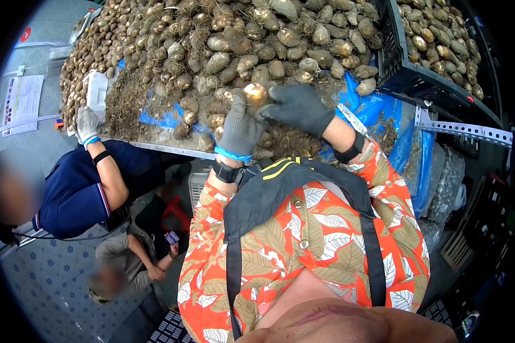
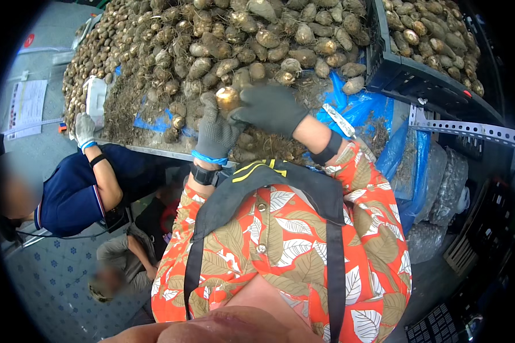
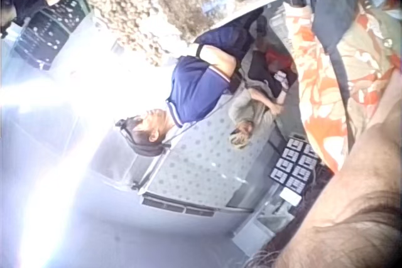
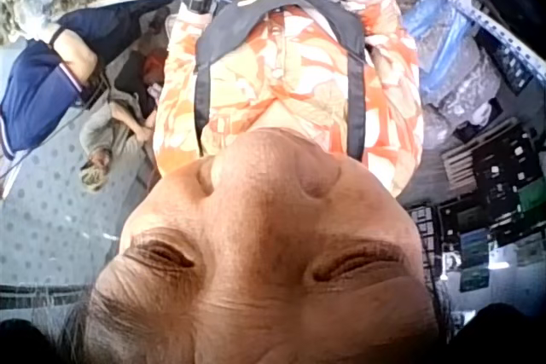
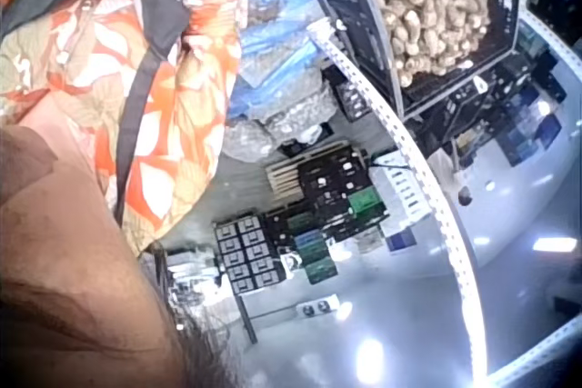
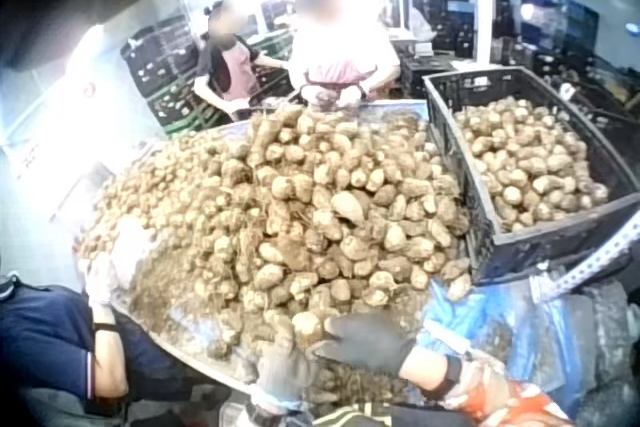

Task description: The person sorts taro roots by hand on a blue tarp, picking up individual roots from a pile, removing excess soil, and placing them into different sections.

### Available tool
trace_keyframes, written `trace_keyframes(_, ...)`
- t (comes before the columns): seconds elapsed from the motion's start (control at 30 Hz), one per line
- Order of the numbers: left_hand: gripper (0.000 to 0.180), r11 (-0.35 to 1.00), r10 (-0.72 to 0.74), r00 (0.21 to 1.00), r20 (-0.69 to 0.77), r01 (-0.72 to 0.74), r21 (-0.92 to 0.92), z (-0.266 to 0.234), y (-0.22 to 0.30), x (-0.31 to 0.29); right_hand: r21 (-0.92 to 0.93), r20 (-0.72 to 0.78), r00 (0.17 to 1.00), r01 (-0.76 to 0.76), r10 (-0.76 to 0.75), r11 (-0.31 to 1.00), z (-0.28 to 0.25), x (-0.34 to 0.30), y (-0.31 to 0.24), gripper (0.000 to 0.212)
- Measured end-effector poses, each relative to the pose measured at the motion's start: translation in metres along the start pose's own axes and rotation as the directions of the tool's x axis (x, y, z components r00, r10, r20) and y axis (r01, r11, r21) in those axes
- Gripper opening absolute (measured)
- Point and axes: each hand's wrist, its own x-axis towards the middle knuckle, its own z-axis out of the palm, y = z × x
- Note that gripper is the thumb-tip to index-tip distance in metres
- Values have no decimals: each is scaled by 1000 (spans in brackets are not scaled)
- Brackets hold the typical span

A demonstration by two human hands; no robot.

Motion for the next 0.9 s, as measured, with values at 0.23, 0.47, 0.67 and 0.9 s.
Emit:
trace_keyframes(0.23, 65, 920, -88, 995, -51, 61, -388, 47, -6, -4, 57, 255, 946, 191, -199, 980, 26, -45, 12, 20)
trace_keyframes(0.47, 60, 972, 174, 984, 24, -175, 154, 43, -18, 0, 27, 18, 961, -277, 277, 960, -34, -42, -3, 26)
trace_keyframes(0.67, 60, 922, 40, 990, 136, 15, -386, 48, -5, -5, -116, 148, 968, 220, -202, 969, 13, -40, 11, 29)
trace_keyframes(0.9, 48, 916, 82, 995, 65, -49, -399, 48, -10, -5, -35, 131, 978, -160, 163, 987, -37, -44, -13, 32)
